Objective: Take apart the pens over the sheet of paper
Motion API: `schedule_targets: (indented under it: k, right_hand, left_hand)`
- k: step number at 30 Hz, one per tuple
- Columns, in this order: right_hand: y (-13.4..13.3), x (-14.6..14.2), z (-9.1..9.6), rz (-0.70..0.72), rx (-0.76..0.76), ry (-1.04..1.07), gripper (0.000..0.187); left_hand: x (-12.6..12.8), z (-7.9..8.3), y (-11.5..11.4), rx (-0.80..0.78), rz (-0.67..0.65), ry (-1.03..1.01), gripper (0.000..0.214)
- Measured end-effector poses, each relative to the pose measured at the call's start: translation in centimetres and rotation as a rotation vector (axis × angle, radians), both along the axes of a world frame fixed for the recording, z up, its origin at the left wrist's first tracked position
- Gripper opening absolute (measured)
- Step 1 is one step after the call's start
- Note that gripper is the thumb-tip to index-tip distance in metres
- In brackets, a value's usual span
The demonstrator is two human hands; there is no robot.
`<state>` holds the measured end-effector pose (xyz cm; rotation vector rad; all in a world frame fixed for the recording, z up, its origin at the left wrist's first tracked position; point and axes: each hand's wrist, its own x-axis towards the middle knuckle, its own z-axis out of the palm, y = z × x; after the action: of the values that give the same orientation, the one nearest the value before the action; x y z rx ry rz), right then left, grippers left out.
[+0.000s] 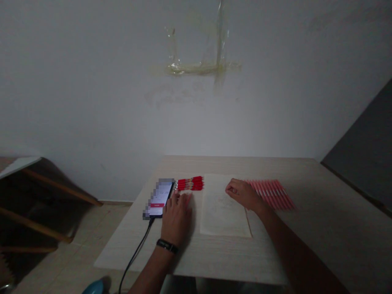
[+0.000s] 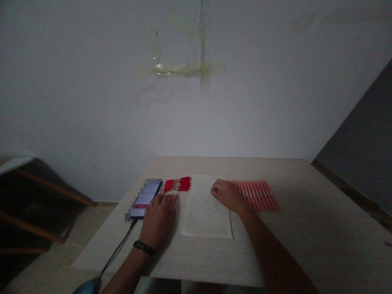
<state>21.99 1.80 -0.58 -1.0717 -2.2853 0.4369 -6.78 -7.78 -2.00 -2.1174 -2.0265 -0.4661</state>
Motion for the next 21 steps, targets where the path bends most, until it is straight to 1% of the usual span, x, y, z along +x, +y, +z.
schedule_targets:
  k: [2,6,8,15,21]
  right_hand:
    - [0.10,0.02,-0.18,0.002,-0.006,0.005,0.010]
    - [0.24,0.10,-0.55,0.005,-0.020,0.016,0.010]
    - [0.29,0.14,-0.66,0.007,-0.029,0.021,0.010]
    - [0.13,0.02,-0.27,0.010,-0.037,0.020,0.011]
    - [-0.20,-0.15,0.03,0.023,-0.031,0.014,0.011]
  left_hand:
    - [-0.13,-0.09,-0.10,0.001,-0.012,0.010,0.044]
    - [-0.37,-0.27,-0.20,0.035,-0.097,0.007,0.049]
    - [-0.49,-0.30,-0.22,0.059,-0.105,-0.001,0.050]
    - [-0.54,-0.09,-0.51,0.052,-0.002,-0.028,0.046]
    - [-0.42,-0.06,-0.62,0.045,0.050,0.012,0.045]
